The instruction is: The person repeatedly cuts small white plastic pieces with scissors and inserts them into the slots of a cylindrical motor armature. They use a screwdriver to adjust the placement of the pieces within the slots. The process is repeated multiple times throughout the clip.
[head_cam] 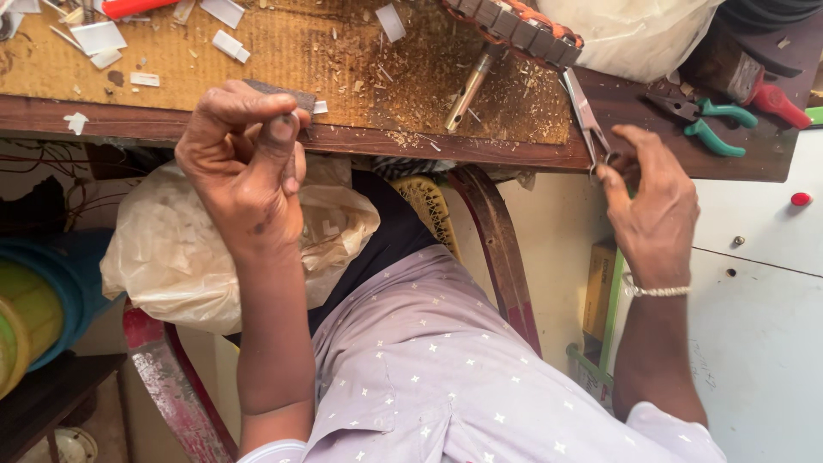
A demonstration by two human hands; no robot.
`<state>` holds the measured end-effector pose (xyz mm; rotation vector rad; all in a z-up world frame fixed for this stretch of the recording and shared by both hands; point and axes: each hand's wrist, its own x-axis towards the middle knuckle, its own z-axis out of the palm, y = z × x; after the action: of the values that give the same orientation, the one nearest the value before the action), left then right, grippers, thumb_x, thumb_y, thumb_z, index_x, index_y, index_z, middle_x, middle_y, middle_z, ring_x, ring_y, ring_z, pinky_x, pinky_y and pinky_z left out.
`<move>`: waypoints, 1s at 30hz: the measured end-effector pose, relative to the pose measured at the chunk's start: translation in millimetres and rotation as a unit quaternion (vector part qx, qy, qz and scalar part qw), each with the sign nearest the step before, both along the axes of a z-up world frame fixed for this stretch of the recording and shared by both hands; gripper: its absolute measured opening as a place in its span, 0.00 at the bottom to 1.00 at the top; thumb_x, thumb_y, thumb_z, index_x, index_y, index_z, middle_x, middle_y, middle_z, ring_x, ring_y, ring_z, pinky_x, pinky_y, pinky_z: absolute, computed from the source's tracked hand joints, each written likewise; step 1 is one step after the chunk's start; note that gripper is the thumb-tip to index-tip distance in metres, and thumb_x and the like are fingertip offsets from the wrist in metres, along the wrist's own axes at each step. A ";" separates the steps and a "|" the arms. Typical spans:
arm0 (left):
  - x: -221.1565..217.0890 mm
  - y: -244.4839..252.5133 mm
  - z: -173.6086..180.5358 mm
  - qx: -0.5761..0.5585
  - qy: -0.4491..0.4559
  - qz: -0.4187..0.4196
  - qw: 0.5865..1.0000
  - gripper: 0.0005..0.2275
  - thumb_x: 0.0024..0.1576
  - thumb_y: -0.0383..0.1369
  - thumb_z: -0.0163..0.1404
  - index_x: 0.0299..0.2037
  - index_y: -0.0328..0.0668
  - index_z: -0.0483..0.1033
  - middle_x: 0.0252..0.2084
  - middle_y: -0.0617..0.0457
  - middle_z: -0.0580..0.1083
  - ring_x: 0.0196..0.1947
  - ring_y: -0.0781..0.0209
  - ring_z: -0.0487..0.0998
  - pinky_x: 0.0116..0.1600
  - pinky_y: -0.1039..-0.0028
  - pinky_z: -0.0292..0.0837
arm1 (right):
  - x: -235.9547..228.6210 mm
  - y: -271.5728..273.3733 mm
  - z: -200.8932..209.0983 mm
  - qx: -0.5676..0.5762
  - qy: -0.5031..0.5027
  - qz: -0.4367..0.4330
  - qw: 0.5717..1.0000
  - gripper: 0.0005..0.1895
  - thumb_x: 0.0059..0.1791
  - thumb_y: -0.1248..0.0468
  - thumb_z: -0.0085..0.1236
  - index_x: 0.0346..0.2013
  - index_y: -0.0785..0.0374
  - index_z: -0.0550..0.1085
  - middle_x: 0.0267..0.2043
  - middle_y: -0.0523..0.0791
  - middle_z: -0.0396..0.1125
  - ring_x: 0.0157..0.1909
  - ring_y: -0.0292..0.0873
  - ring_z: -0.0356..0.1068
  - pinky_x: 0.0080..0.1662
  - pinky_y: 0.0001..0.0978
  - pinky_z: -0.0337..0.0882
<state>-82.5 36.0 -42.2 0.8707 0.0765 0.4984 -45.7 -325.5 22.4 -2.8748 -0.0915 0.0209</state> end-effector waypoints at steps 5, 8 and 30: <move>10.5 -9.5 -14.1 -0.062 0.035 0.042 0.997 0.04 0.60 0.20 0.57 0.41 0.37 0.83 0.37 0.45 0.82 0.19 0.73 0.74 0.22 0.82 0.61 | -2.7 -17.3 -6.1 -0.014 0.108 -0.090 0.990 0.36 0.48 0.69 0.66 0.71 0.55 0.67 0.45 0.51 0.74 0.41 0.48 0.74 0.43 0.42 0.71; 7.6 -15.1 -17.9 -0.011 0.075 -0.013 0.997 0.08 0.57 0.20 0.58 0.45 0.38 0.83 0.46 0.50 0.82 0.33 0.66 0.83 0.22 0.83 0.67 | -1.9 -25.9 -18.2 0.276 0.108 -0.066 0.953 0.35 0.48 0.72 0.62 0.71 0.59 0.66 0.44 0.46 0.73 0.44 0.37 0.71 0.45 0.27 0.72; -3.1 -34.2 -2.2 0.028 0.059 -0.118 0.991 0.06 0.63 0.23 0.58 0.48 0.28 0.80 0.42 0.47 0.82 0.44 0.62 0.84 0.53 0.74 0.82 | 4.0 89.0 -37.2 0.435 0.396 0.173 0.790 0.35 0.39 0.60 0.75 0.58 0.62 0.73 0.38 0.39 0.68 0.41 0.31 0.68 0.42 0.25 0.72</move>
<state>-85.6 1.8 -44.4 0.9500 0.0671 0.2285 -41.7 -236.5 -14.8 -1.6984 -0.3478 0.9647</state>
